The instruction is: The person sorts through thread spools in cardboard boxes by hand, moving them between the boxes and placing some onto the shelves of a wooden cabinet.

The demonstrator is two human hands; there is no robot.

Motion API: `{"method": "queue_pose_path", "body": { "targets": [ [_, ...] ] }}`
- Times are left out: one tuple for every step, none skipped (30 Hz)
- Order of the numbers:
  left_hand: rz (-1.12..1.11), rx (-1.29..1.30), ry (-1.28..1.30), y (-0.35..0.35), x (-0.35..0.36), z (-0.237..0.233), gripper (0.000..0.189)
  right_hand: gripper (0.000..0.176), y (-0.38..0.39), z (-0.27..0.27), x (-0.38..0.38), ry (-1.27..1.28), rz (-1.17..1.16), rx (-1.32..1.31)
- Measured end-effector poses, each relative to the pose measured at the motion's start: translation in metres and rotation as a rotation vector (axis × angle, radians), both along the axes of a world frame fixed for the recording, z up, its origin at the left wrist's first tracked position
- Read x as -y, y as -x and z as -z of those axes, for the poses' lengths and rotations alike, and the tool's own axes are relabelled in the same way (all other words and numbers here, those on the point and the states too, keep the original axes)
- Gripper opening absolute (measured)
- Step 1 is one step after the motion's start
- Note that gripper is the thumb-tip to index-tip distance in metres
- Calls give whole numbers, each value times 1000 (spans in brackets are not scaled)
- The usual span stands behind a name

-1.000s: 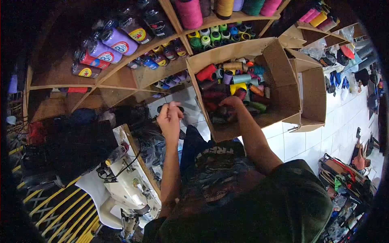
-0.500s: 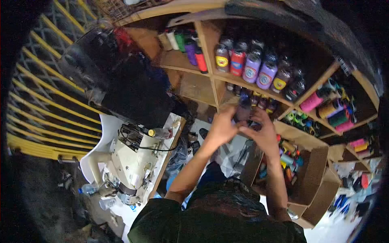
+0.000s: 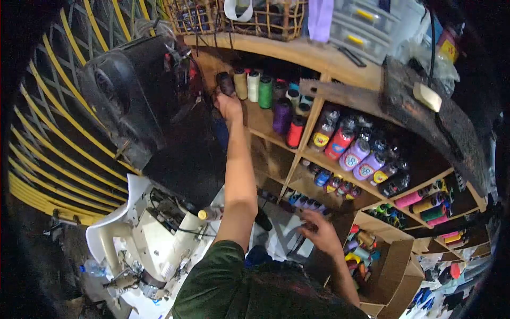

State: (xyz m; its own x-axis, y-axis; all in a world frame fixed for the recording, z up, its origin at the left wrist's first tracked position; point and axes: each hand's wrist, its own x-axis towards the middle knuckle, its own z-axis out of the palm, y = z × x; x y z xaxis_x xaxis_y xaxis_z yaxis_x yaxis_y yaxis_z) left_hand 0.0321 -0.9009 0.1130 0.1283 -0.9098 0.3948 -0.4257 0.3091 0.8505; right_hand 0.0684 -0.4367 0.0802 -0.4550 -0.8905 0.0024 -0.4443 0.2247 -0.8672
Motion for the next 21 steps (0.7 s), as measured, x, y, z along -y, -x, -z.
{"method": "queue_pose_path", "body": {
  "targets": [
    [-26,-16,48,9,13,12,49,57,2,7,-8,8,18,52],
    [-51,-26,91,14,22,21,48,56,1,13,-19,12,39,111],
    [-8,-49,-116,16,28,25,43,56,1,18,-25,17,60,169],
    [4,-85,-87,14,23,17,41,55,1,21,-27,3,82,219],
    [15,-117,-60,9,16,11,39,55,1,25,-30,-15,105,272],
    [26,-146,-36,6,10,8,38,54,1,25,-32,-34,129,328],
    [-16,8,107,4,19,16,37,54,1,20,-30,-103,158,325],
    [-7,15,28,4,20,18,38,53,2,20,-28,-82,142,306],
    [4,23,-49,-1,10,8,38,52,3,20,-27,-60,128,287],
    [15,31,-127,-3,4,3,38,51,4,20,-27,-39,113,269],
    [-2,59,-78,-3,4,8,37,50,3,18,-26,-32,110,233],
    [-19,88,-27,-3,7,11,36,49,2,16,-23,-24,106,197],
    [-37,111,28,-2,11,11,35,48,4,13,-20,-12,102,155],
    [-16,88,-1,0,16,11,34,47,5,13,-19,-3,106,186],
    [5,70,-34,0,19,13,32,47,5,12,-20,2,111,222],
    [26,54,-66,-2,22,15,31,46,3,12,-20,8,116,259],
    [28,42,-60,-2,27,17,32,46,2,12,-19,-13,121,265],
    [31,29,-53,-2,31,19,33,45,2,11,-18,-34,125,270],
    [35,18,-51,-1,33,22,35,45,1,10,-19,-58,133,277],
    [45,64,-91,3,36,24,34,45,1,10,-19,-69,134,252],
    [52,110,-132,2,33,14,33,44,0,11,-19,-81,134,226]
  ]
}}
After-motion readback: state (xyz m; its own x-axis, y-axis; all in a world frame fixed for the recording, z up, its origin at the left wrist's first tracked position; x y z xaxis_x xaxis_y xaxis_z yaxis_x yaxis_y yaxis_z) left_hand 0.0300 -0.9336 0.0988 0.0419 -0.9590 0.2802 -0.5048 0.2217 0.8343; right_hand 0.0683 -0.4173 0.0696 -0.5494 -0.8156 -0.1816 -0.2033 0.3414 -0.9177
